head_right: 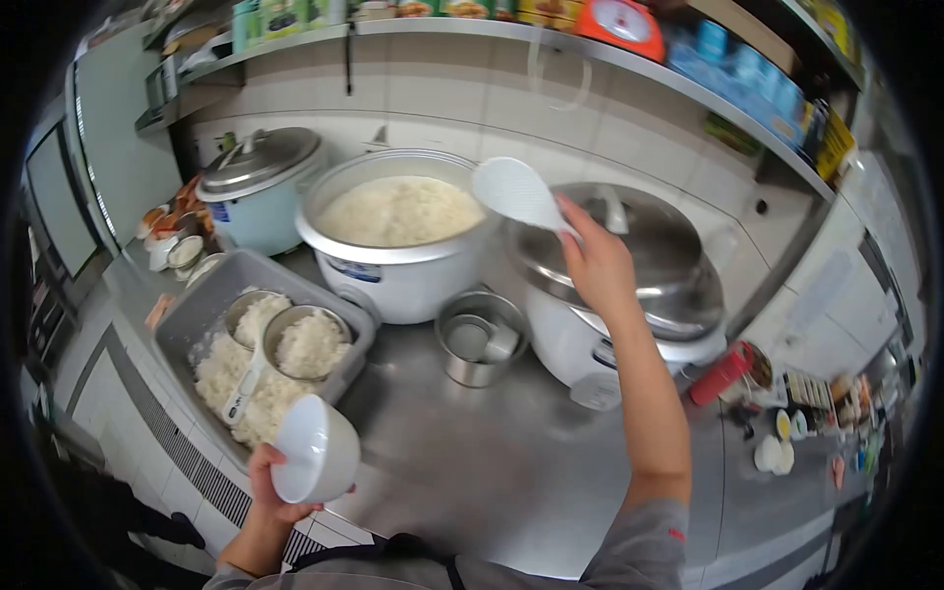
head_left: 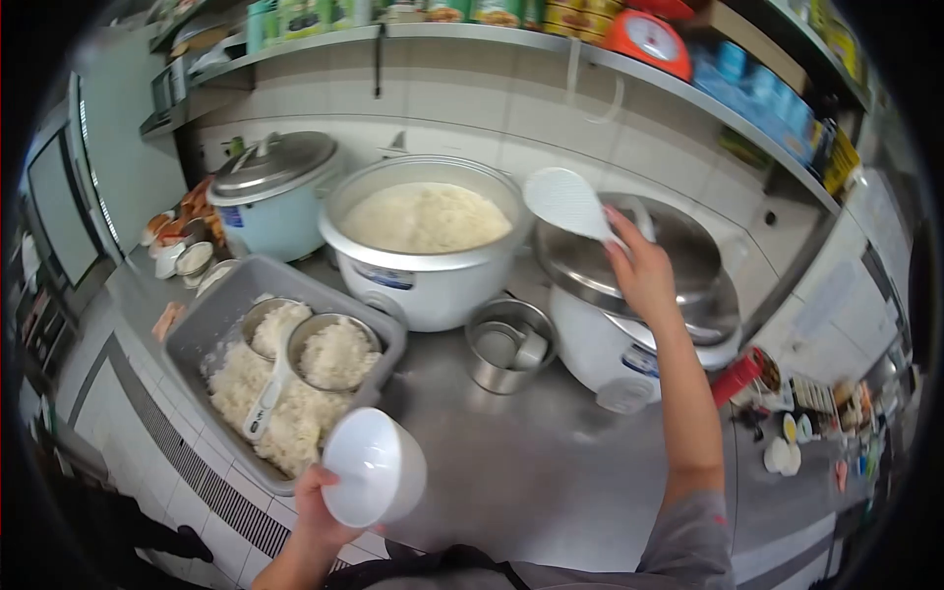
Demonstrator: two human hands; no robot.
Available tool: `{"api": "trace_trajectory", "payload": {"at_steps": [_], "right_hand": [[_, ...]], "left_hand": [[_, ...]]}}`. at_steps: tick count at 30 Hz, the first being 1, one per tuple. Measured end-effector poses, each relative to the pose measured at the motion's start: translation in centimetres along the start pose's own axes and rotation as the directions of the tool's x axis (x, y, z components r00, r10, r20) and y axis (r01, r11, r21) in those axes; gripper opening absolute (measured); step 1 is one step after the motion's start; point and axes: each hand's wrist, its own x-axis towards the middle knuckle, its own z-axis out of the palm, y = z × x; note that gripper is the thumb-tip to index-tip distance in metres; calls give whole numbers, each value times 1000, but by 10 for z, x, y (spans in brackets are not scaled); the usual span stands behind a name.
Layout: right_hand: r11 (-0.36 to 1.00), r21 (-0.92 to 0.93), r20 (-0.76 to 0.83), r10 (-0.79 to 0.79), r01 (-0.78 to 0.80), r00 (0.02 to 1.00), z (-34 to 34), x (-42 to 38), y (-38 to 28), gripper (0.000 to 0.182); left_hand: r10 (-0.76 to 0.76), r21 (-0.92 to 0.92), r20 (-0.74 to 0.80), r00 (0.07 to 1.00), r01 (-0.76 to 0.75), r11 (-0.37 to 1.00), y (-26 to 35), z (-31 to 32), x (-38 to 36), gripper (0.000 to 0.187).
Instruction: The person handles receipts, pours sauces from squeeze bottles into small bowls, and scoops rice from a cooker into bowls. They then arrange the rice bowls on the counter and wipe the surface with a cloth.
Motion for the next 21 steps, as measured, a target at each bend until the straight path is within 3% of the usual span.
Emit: {"api": "trace_trajectory", "payload": {"at_steps": [2,4,5,7,9,11,13,16,21], "right_hand": [[955,-281,176,-51,100,983,65,57,4,40],[904,-379,378,-47,200,925,137,98,16,43],[905,-365,382,-67,216,922,172,110,26,43],[830,-470,512,-21,300,859,237,137,41,47],[798,-495,535,-31,344,844,283,163,44,47],[767,-517,560,-32,380,828,317,189,40,47],[727,-619,546,126,298,828,347,214,38,51],[662,-644,592,114,383,798,387,229,49,46],[723,-489,730,34,488,682,373,232,32,37]], "left_hand": [[203,130,-35,979,-197,972,32,29,-7,62],[333,207,-47,942,-317,926,67,41,-2,60],[437,287,-55,898,-405,868,85,44,2,58],[490,362,-36,871,-445,819,129,35,17,60],[552,460,-46,833,-473,752,170,16,39,61],[589,415,-56,806,-518,748,204,-1,59,59],[591,370,-35,806,-539,757,232,-21,75,55],[686,372,-182,705,-597,711,247,-39,85,56],[691,210,-189,698,-658,723,245,-18,78,56]]}}
